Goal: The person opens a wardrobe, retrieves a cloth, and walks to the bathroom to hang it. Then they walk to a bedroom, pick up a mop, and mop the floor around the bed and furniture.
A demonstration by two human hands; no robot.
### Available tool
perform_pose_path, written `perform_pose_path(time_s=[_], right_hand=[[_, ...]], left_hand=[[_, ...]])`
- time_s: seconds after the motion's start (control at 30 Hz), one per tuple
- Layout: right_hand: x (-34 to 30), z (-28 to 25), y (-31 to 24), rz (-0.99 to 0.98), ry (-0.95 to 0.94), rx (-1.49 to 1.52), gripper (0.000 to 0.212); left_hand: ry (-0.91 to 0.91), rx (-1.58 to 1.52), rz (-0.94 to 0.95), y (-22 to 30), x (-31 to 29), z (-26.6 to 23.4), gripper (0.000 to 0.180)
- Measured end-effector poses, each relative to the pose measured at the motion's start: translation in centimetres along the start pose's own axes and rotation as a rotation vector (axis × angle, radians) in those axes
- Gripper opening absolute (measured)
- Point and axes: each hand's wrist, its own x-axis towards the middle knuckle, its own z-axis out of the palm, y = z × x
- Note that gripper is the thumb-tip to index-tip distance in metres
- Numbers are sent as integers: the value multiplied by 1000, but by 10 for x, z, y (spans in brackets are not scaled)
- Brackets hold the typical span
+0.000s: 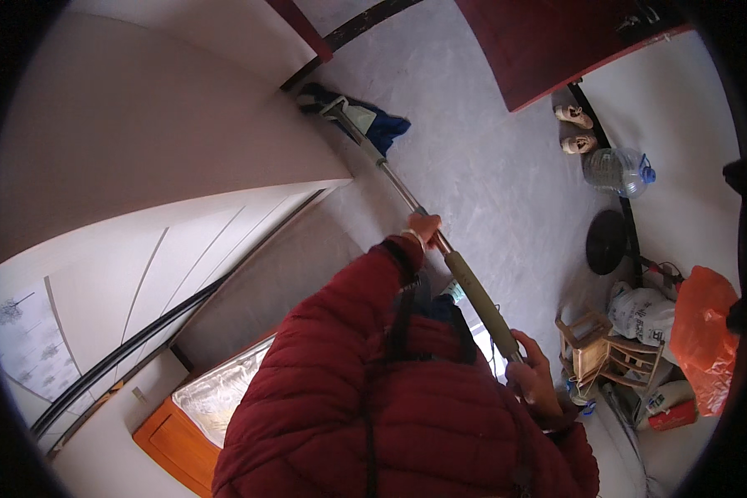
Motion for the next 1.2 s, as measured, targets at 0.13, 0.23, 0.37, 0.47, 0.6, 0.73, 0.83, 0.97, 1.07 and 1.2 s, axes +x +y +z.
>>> perform_pose_path(time_s=[0.13, 0.23, 0.37, 0.47, 0.6, 0.73, 0.83, 0.97, 1.07, 1.2], right_hand=[[5, 7, -4, -119, 133, 82, 49], [3, 13, -2, -82, 103, 53, 49], [6, 22, 0, -202, 158, -147, 48], [8, 18, -1, -256, 262, -209, 48], [-15, -7, 5, -299, 198, -322, 49], [-73, -63, 16, -275, 216, -349, 53], [-127, -121, 20, -160, 358, -373, 56], [-206, -187, 31, -46, 512, -367, 57], [-255, -216, 42, -167, 461, -563, 58], [-279, -234, 52, -309, 451, -706, 58]], left_hand=[[-58, 79, 0, 34, 0, 9, 15], [-68, 70, 19, 44, 0, 16, 13], [-214, 96, 47, 63, 14, 34, 16], [-274, 75, 67, 74, 30, 57, 15], [-333, 87, 256, 56, 24, 78, 15], [-423, 34, 179, 10, -33, 133, 15], [-424, -253, -58, -23, -93, 191, 17], [-580, -226, -200, -63, -152, 238, 13], [-544, -309, -324, -96, -185, 260, 15], [-567, -352, -418, -140, -201, 280, 12]])
